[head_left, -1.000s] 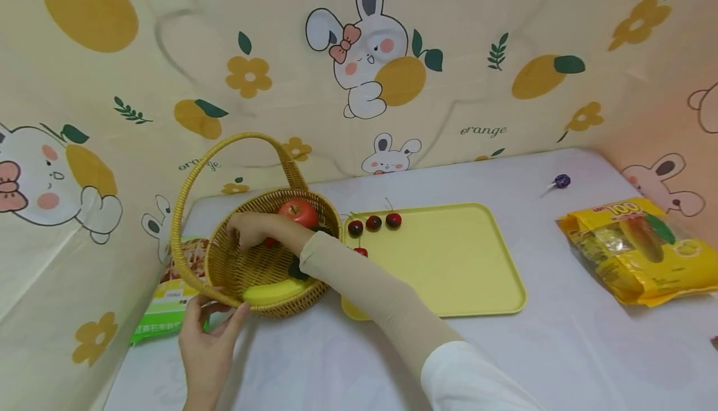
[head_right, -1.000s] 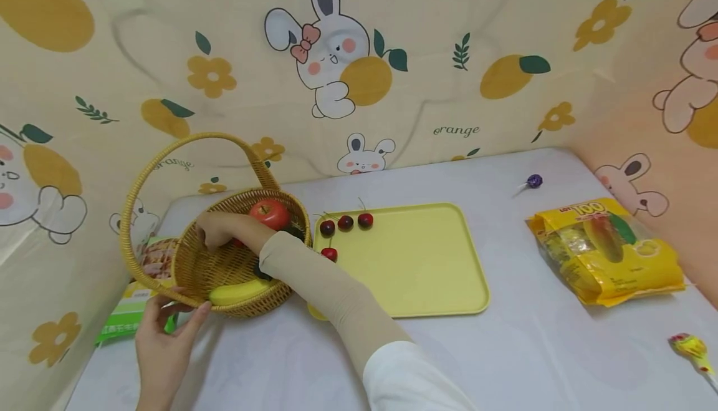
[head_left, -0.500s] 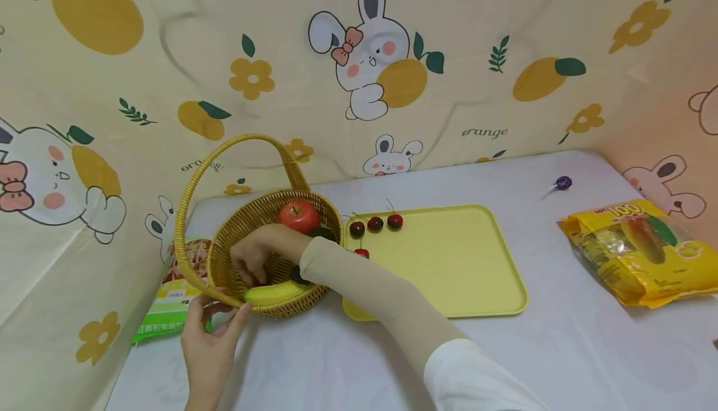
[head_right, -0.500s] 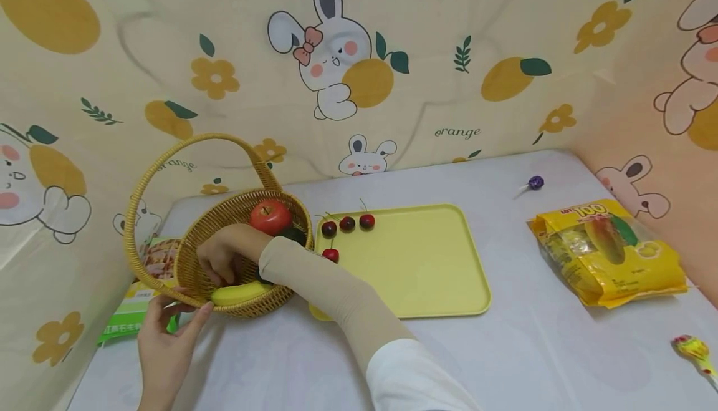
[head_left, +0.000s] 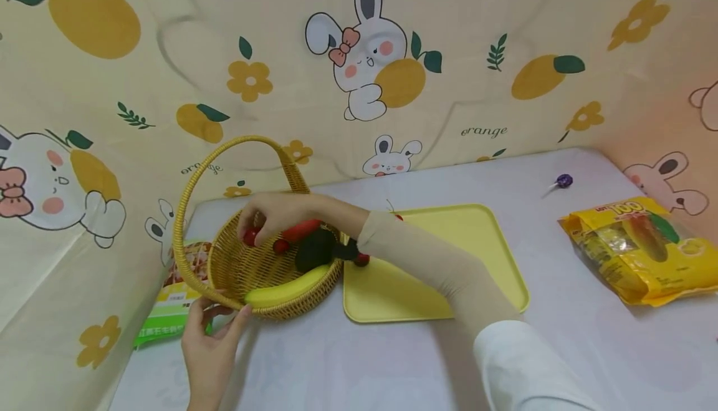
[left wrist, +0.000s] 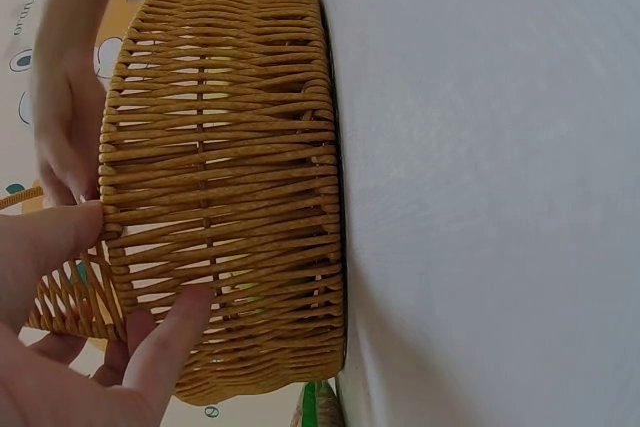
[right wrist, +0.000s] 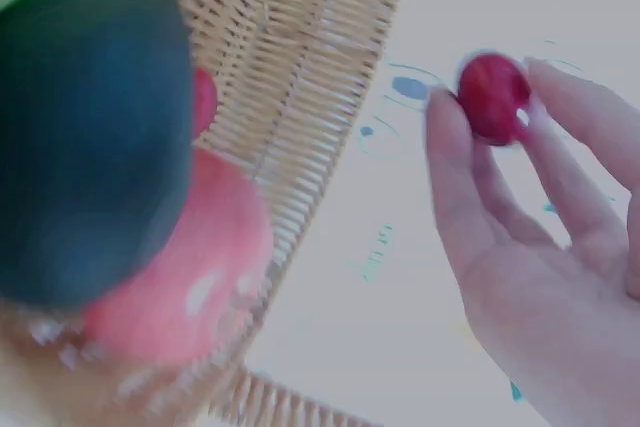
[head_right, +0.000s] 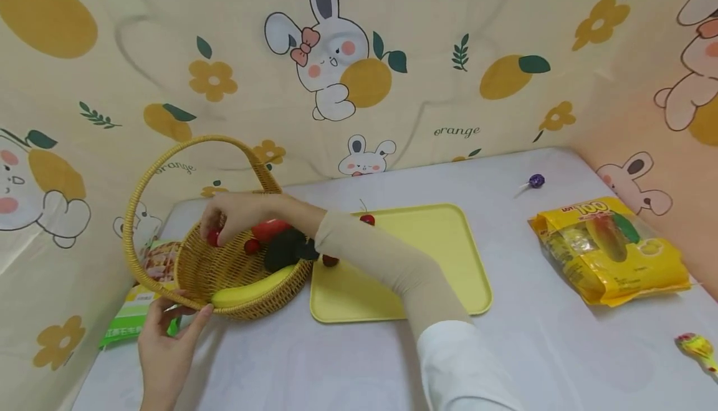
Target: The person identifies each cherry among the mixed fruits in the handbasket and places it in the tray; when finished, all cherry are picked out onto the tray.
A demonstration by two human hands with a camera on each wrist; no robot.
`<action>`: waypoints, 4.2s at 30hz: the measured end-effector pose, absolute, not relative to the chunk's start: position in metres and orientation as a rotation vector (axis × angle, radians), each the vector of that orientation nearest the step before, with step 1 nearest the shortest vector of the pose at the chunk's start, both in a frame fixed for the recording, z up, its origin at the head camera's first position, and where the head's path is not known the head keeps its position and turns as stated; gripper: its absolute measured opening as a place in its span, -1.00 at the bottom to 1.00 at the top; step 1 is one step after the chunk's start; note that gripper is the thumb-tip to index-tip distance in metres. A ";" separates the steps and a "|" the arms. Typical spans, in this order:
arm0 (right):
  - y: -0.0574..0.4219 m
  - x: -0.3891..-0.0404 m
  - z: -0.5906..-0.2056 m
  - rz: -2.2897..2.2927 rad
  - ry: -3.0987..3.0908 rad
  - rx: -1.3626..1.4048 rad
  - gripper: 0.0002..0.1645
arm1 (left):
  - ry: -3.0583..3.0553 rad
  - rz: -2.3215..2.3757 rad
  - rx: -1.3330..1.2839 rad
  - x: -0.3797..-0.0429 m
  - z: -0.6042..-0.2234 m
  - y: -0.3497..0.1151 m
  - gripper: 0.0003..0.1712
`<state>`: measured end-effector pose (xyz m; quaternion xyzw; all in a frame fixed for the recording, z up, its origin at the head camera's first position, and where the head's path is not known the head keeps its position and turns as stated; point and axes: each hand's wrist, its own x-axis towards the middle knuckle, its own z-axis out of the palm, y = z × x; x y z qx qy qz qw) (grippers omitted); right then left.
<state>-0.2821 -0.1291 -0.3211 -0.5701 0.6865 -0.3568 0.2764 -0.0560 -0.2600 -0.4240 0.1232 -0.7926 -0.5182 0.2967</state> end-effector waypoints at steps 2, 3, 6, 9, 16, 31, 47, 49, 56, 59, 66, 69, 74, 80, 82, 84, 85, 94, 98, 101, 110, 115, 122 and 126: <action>-0.104 -0.283 -0.318 -1.086 1.891 -1.527 -0.71 | -2.099 -1.391 0.323 -0.056 -0.423 -0.259 -0.48; -0.091 -0.282 -0.318 -1.145 1.931 -1.519 -0.69 | -2.099 -1.393 0.321 -0.055 -0.423 -0.259 -0.48; -0.047 -0.277 -0.326 -1.345 2.036 -1.409 -0.68 | -2.102 -1.398 0.318 -0.055 -0.421 -0.259 -0.49; -0.008 -0.269 -0.341 -1.463 2.176 -1.312 -0.69 | -2.112 -1.381 0.321 -0.055 -0.420 -0.259 -0.49; 0.056 -0.250 -0.377 -1.488 2.320 -1.070 -0.68 | -2.128 -1.360 0.347 -0.057 -0.420 -0.258 -0.49; 0.070 -0.248 -0.420 -1.221 2.416 -1.012 -0.71 | -2.138 -1.355 0.370 -0.056 -0.421 -0.258 -0.49; 0.015 -0.246 -0.340 -1.070 2.503 -1.402 -0.52 | -2.162 -1.390 0.453 -0.054 -0.421 -0.257 -0.47; -0.016 -0.249 -0.328 -1.119 2.352 -1.491 -0.52 | -2.159 -1.378 0.437 -0.055 -0.422 -0.257 -0.48; -0.124 -0.256 -0.329 -0.817 2.084 -1.515 -0.41 | -2.164 -1.381 0.417 -0.056 -0.421 -0.258 -0.46; -0.146 -0.256 -0.335 -0.663 2.048 -1.425 -0.32 | -2.167 -1.375 0.442 -0.056 -0.421 -0.259 -0.45; -0.151 -0.257 -0.322 -0.473 1.819 -1.374 -0.07 | -2.149 -1.337 0.440 -0.056 -0.421 -0.261 -0.48; -0.153 -0.258 -0.307 -0.526 1.782 -1.385 -0.12 | -2.138 -1.344 0.425 -0.055 -0.421 -0.262 -0.48; -0.164 -0.263 -0.302 -0.593 1.834 -1.332 -0.21 | -2.121 -1.349 0.394 -0.056 -0.423 -0.263 -0.46; -0.178 -0.269 -0.328 -0.616 1.877 -1.246 -0.20 | -2.103 -1.354 0.348 -0.056 -0.423 -0.263 -0.48; -0.180 -0.271 -0.337 -0.605 1.878 -1.233 -0.17 | -2.097 -1.348 0.329 -0.056 -0.423 -0.262 -0.50; -0.182 -0.272 -0.344 -0.590 1.864 -1.240 -0.16 | -2.093 -1.342 0.316 -0.057 -0.423 -0.262 -0.51; -0.183 -0.273 -0.347 -0.586 1.854 -1.239 -0.16 | -2.092 -1.339 0.311 -0.057 -0.423 -0.262 -0.51; -0.184 -0.273 -0.360 -0.508 1.764 -1.066 -0.35 | -2.098 -1.361 0.344 -0.056 -0.421 -0.261 -0.52; -0.184 -0.274 -0.365 -0.508 1.687 -1.048 -0.45 | -2.114 -1.347 0.351 -0.057 -0.422 -0.260 -0.51; -0.184 -0.274 -0.367 -0.541 1.605 -1.038 -0.47 | -2.120 -1.337 0.360 -0.057 -0.422 -0.260 -0.51; -0.183 -0.276 -0.367 -0.515 1.546 -1.085 -0.61 | -2.104 -1.360 0.358 -0.056 -0.421 -0.259 -0.52; -0.181 -0.277 -0.363 -0.453 1.570 -1.173 -0.70 | -2.100 -1.362 0.349 -0.056 -0.420 -0.259 -0.52; -0.169 -0.277 -0.341 -0.560 1.572 -1.156 -0.78 | -2.117 -1.357 0.383 -0.055 -0.422 -0.260 -0.50; -0.143 -0.283 -0.318 -0.813 1.606 -1.320 -0.81 | -2.130 -1.349 0.400 -0.055 -0.422 -0.260 -0.47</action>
